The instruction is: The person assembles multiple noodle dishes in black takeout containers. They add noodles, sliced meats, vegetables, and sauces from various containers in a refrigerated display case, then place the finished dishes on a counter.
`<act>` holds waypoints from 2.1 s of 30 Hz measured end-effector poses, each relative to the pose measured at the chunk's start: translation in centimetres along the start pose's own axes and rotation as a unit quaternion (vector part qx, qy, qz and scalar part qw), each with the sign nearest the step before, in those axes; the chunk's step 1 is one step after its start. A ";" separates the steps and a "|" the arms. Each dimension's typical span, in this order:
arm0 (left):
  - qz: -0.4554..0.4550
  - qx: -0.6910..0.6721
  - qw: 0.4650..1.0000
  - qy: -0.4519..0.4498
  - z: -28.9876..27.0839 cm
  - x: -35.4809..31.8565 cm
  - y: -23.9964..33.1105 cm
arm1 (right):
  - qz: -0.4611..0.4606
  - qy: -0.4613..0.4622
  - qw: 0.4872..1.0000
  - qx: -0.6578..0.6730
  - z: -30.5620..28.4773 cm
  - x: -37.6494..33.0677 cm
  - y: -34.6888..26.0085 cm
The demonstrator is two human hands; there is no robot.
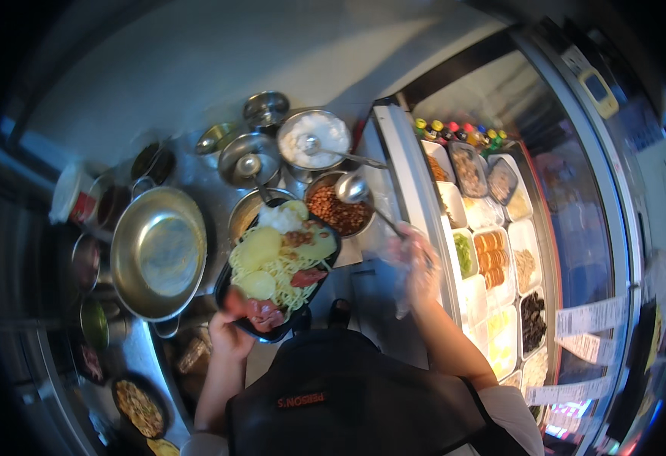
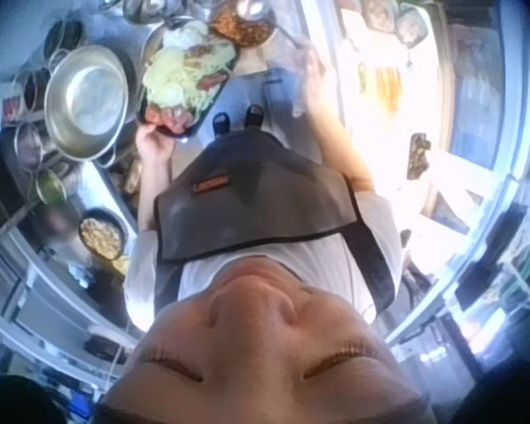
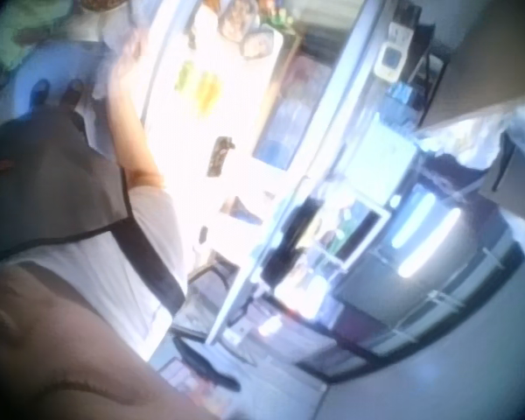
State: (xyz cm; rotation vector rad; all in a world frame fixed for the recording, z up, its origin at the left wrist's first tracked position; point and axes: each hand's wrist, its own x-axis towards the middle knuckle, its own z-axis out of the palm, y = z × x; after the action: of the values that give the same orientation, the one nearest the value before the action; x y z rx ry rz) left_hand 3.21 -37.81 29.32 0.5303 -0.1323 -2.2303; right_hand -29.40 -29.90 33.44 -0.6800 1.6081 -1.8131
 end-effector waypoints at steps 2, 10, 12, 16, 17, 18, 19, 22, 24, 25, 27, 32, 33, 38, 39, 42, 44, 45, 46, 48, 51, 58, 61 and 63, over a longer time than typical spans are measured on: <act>-0.030 0.038 0.999 -0.005 3.0 0.0 0.8 | 0.126 0.028 0.985 0.113 0.6 1.1 2.9; -0.131 0.169 0.976 -0.045 7.4 1.8 3.4 | 0.280 0.040 0.948 0.143 -1.8 -4.9 4.4; -0.178 0.209 0.959 -0.077 9.5 3.0 2.2 | 0.266 0.072 0.953 0.129 -4.2 -8.1 3.8; -0.299 0.268 0.902 -0.162 14.1 3.7 -2.3 | 0.194 0.212 0.940 0.186 -9.9 -16.7 4.3; -0.332 0.277 0.879 -0.199 15.5 3.3 -3.8 | 0.159 0.237 0.932 0.224 -11.3 -18.8 4.1; -0.361 0.291 0.857 -0.223 16.8 2.7 -5.0 | 0.130 0.258 0.930 0.228 -12.5 -20.8 3.3; -0.390 0.316 0.830 -0.244 18.1 1.8 -6.6 | 0.104 0.277 0.927 0.229 -13.5 -22.8 2.6; -0.454 0.228 0.814 -0.282 23.3 -3.4 -12.3 | 0.031 0.339 0.927 0.159 -16.9 -28.3 2.1; -0.517 0.246 0.760 -0.307 27.1 -7.6 -16.0 | 0.001 0.375 0.924 0.073 -18.6 -31.3 2.1; -0.548 0.223 0.741 -0.317 28.4 -9.6 -18.4 | -0.011 0.396 0.918 0.024 -19.0 -33.8 1.1; -0.548 0.233 0.720 -0.357 31.0 -13.6 -22.3 | -0.035 0.427 0.901 0.069 -19.3 -36.9 -0.8; -0.596 0.164 0.666 -0.417 37.4 -25.0 -33.0 | -0.045 0.453 0.865 0.209 -22.9 -45.3 -3.2; -0.610 0.158 0.672 -0.389 37.8 -26.2 -35.3 | -0.040 0.454 0.865 0.211 -23.7 -46.7 -3.6; -0.590 0.108 0.722 -0.344 41.0 -32.3 -46.6 | -0.082 0.501 0.835 0.213 -28.4 -54.1 -4.2; -0.581 0.101 0.738 -0.327 41.4 -32.7 -48.1 | -0.071 0.521 0.824 0.212 -29.0 -55.0 -4.2; -0.543 0.100 0.760 -0.342 42.3 -34.2 -52.2 | -0.052 0.569 0.797 0.196 -31.1 -58.3 -4.2; -0.503 0.106 0.778 -0.362 42.0 -34.4 -54.5 | -0.050 0.580 0.791 0.189 -32.2 -60.1 -3.9; -0.471 0.120 0.790 -0.374 41.8 -34.5 -55.4 | -0.046 0.577 0.793 0.190 -32.5 -60.4 -3.7; -0.441 0.153 0.792 -0.393 41.4 -34.8 -56.6 | -0.048 0.578 0.792 0.190 -32.9 -61.2 -3.4; -0.393 0.218 0.790 -0.417 41.1 -34.9 -56.9 | -0.054 0.577 0.790 0.199 -33.4 -61.7 -2.7; -0.358 0.280 0.797 -0.398 41.5 -34.3 -56.6 | -0.046 0.558 0.801 0.211 -33.4 -60.7 -2.8; -0.156 0.307 0.788 -0.510 34.2 -26.8 -49.7 | -0.016 0.557 0.803 0.210 -32.5 -56.8 -3.7; 0.149 0.363 0.776 -0.493 32.8 -14.6 -45.2 | -0.030 0.531 0.821 0.208 -30.7 -53.9 -3.6; 0.373 0.450 0.758 -0.290 35.3 -7.4 -42.9 | -0.013 0.527 0.829 0.187 -29.7 -52.4 -2.9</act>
State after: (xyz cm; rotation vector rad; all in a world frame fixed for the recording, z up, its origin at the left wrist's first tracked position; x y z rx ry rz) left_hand -37.42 -6.84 52.39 0.1619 -1.5170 -1.3249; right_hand -15.75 28.82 33.59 0.6328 1.7080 -2.6259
